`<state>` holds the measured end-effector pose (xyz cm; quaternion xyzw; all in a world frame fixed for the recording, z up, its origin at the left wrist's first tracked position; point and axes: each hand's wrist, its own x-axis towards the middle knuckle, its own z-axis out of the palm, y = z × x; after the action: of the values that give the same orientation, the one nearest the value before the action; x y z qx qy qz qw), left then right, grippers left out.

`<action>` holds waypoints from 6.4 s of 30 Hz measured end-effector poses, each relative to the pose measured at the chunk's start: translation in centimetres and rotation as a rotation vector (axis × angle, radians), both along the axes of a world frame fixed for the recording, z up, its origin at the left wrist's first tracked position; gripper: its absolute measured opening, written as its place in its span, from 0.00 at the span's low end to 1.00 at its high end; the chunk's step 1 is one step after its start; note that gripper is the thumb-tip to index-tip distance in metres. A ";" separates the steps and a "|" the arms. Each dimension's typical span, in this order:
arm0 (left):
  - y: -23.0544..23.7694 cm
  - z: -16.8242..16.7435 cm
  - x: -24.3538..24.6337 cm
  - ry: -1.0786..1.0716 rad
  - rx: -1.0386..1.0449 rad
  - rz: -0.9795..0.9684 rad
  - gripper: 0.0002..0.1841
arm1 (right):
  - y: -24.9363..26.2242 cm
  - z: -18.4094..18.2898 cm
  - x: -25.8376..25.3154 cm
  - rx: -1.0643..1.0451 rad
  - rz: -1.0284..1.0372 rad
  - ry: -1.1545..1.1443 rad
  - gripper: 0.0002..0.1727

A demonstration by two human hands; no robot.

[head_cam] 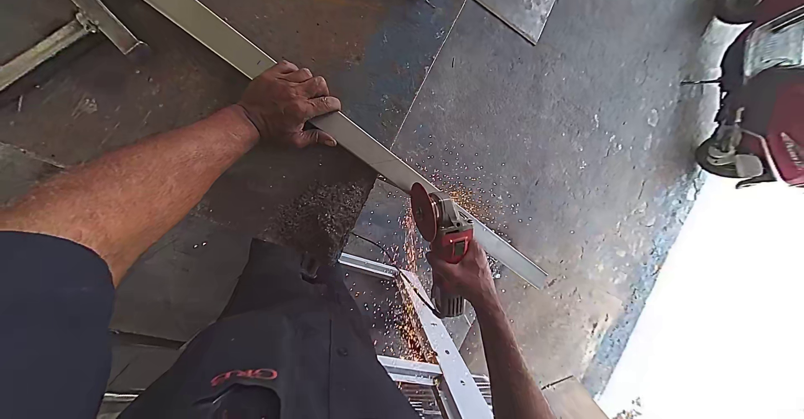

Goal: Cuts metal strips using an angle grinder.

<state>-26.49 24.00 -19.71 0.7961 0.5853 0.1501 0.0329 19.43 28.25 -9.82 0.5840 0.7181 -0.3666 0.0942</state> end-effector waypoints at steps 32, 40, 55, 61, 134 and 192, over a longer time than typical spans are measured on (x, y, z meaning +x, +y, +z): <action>0.1 0.1 0.0 0.008 -0.016 -0.007 0.43 | 0.1 0.1 -0.7 -0.038 -0.022 -0.063 0.43; 0.0 -0.1 0.0 -0.002 0.011 -0.015 0.43 | 0.9 0.9 -2.0 -0.036 -0.046 -0.022 0.41; 0.1 0.0 -0.1 0.001 -0.001 -0.016 0.43 | 2.1 1.2 -3.5 -0.038 -0.036 -0.072 0.43; 0.1 -0.1 -0.1 -0.008 0.015 -0.012 0.43 | 2.1 0.9 -3.1 -0.035 -0.028 -0.064 0.41; 1.3 4.3 -0.5 -0.060 -0.386 -0.135 0.22 | -16.2 4.6 -0.5 0.060 -0.822 0.318 0.40; 9.2 3.7 -2.6 0.038 -0.302 -0.334 0.17 | -4.7 0.7 -15.6 0.030 -0.809 0.157 0.40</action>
<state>-29.08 33.19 -16.02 0.8706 0.4618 0.0382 0.1651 3.82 23.60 -9.12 0.7908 0.4409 -0.4071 -0.1209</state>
